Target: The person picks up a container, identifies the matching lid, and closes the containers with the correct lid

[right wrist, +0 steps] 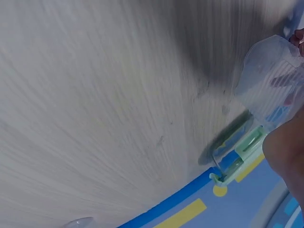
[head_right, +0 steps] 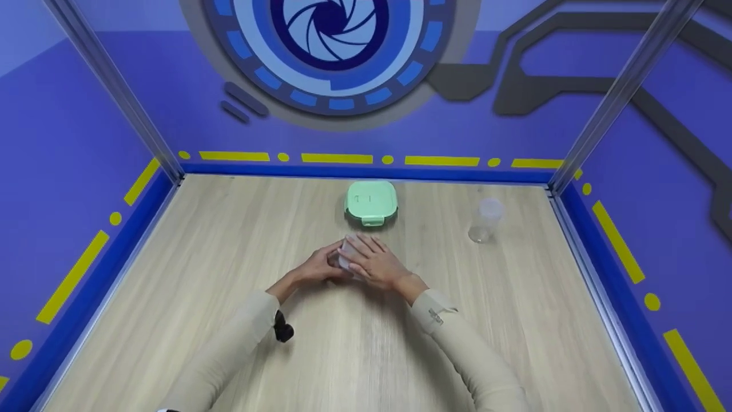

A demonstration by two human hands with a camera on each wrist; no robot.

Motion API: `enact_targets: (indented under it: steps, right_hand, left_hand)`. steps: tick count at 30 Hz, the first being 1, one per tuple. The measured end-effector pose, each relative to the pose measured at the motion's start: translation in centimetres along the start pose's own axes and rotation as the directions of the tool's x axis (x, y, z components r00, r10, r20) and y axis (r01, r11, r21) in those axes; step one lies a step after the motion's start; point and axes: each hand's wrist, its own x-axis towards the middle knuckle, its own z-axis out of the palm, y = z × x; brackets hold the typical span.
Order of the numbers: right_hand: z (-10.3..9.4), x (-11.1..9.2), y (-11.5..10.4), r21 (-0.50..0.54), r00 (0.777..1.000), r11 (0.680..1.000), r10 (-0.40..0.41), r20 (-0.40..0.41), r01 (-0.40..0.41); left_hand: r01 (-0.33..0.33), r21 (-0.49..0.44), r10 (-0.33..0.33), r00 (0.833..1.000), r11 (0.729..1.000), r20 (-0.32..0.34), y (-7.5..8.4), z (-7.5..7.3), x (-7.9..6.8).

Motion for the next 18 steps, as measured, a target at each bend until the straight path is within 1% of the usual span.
enact_targets:
  steps: [3,5,7,9,13,16,18]
  right_hand:
    - [-0.26,0.08,-0.10,-0.048,1.000,0.999,-0.013,0.008,0.013]
    - [-0.10,0.12,-0.15,-0.092,0.999,0.995,-0.029,-0.017,0.027]
    - [0.15,0.03,-0.26,-0.115,0.998,0.993,-0.042,-0.047,0.036]
    - [0.41,-0.10,-0.38,-0.118,0.995,0.991,-0.066,-0.079,0.056]
    - [0.54,-0.25,-0.61,-0.050,0.990,0.995,-0.093,-0.109,0.088]
    - [0.28,-0.20,-0.70,-0.043,0.991,0.995,-0.091,-0.102,0.087]
    - [0.09,-0.20,-0.75,-0.080,0.992,0.993,-0.093,-0.085,0.086]
  left_hand:
    - [0.002,-0.010,-0.002,1.000,1.000,-0.001,0.19,-0.05,-0.05]
    - [0.003,-0.017,-0.003,1.000,1.000,-0.005,0.13,-0.08,-0.10]
    - [-0.001,-0.030,0.000,1.000,1.000,-0.015,0.10,0.01,-0.21]
    - [-0.001,-0.041,0.000,1.000,0.999,-0.021,-0.02,0.16,-0.39]
    - [-0.001,-0.040,0.000,1.000,0.999,-0.028,-0.32,0.46,-0.61]
    - [-0.023,-0.023,0.022,0.999,0.999,-0.036,-0.28,0.36,-0.51]
    - [-0.053,-0.002,0.053,0.998,0.999,-0.044,-0.15,0.23,-0.45]
